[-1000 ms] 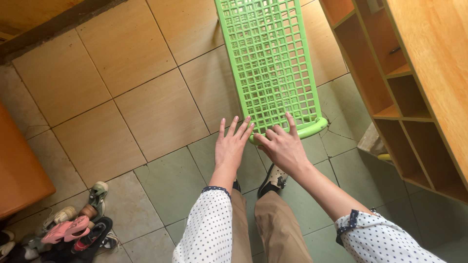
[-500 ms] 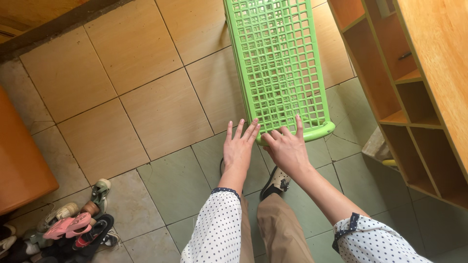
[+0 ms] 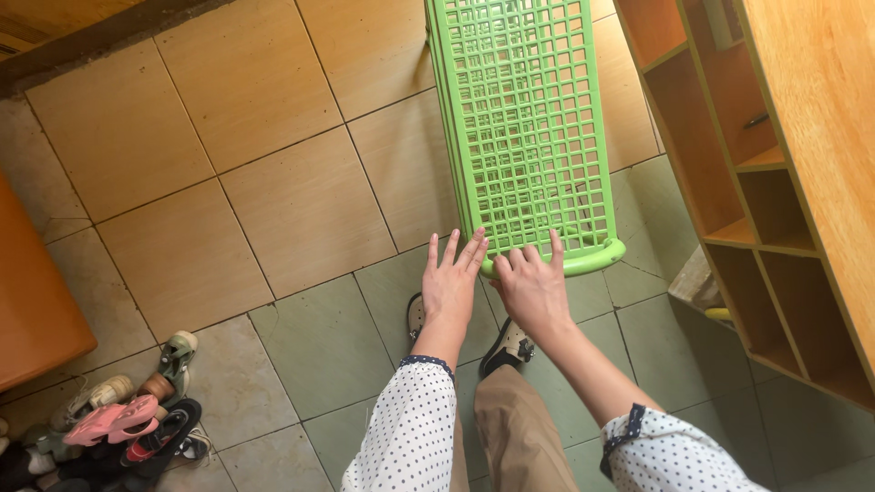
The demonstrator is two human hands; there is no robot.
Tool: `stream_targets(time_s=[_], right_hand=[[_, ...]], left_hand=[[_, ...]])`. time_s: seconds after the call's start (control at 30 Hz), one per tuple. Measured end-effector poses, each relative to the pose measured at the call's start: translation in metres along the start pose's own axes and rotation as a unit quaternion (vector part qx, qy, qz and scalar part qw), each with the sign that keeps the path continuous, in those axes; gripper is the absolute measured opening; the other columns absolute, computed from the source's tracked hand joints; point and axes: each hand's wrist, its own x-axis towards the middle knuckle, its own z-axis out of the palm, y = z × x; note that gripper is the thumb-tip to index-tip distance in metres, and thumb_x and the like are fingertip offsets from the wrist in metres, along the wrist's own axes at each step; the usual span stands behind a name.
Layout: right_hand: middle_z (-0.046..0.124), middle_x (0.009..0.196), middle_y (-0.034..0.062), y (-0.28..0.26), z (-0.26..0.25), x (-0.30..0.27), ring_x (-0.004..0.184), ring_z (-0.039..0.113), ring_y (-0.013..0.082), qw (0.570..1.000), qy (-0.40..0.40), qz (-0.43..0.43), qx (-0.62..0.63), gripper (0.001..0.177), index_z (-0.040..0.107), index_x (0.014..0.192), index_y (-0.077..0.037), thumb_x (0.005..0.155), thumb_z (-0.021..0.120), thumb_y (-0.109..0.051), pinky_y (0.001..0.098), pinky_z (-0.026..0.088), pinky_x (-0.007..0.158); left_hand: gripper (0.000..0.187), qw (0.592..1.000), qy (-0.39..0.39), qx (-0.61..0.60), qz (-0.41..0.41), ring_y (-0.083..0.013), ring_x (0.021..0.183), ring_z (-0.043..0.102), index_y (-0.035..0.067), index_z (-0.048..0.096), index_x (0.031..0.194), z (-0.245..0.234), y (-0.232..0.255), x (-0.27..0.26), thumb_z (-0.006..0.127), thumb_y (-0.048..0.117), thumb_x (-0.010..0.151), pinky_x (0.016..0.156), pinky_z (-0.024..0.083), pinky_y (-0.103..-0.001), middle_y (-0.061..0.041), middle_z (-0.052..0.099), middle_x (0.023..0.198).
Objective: The person assembles a green plastic storage shelf by hand. They place the grid base on the floor, then attach two curved green plastic supports to the base, aligning and pressing them into place.
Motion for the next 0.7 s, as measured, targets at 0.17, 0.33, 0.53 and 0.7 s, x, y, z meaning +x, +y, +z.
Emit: stream_targets(time_s=[0.17,0.33,0.53,0.7], right_hand=[[0.062,0.086,0.0035,-0.004,0.0,0.001,0.096,0.063,0.0241,1.0,0.002,-0.001,0.0,0.027,0.066,0.101,-0.014,0.085,0.075,-0.033,0.0639,0.026,0.114],[0.062,0.086,0.0027,-0.001,-0.001,0.0,0.096,0.063,0.0232,1.0,0.002,0.0,-0.001,0.029,0.066,0.102,-0.014,0.084,0.075,-0.034,0.0618,0.027,0.114],[0.064,0.091,0.0018,-0.005,-0.003,0.001,0.1,0.062,0.0213,1.0,0.003,0.002,-0.01,0.031,0.065,0.102,-0.013,0.083,0.076,-0.035,0.0554,0.03,0.113],[0.065,0.094,0.0008,-0.003,-0.005,0.006,0.101,0.062,0.0211,1.0,-0.002,-0.004,-0.019,0.033,0.064,0.102,-0.013,0.082,0.077,-0.036,0.0547,0.031,0.111]], left_hand=[[0.098,1.0,-0.025,-0.001,0.012,-0.0217,0.157,0.008,0.026,-0.002,0.166,-0.002,-0.004,0.0,0.063,0.025,0.093,0.124,-0.002,-0.056,0.012,-0.013,0.171],[0.096,1.0,-0.021,-0.006,0.008,-0.0222,0.157,0.007,0.025,-0.003,0.165,-0.001,0.001,0.001,0.062,0.026,0.094,0.124,-0.001,-0.056,0.011,-0.012,0.172],[0.095,1.0,-0.027,0.006,0.01,-0.0245,0.157,0.01,0.023,-0.004,0.165,-0.001,0.002,0.002,0.06,0.03,0.095,0.123,-0.002,-0.056,0.007,-0.011,0.172],[0.098,0.999,-0.048,-0.005,-0.002,-0.0261,0.154,0.019,0.024,-0.007,0.166,-0.006,0.006,0.006,0.06,0.036,0.096,0.123,-0.002,-0.055,0.006,-0.011,0.173]])
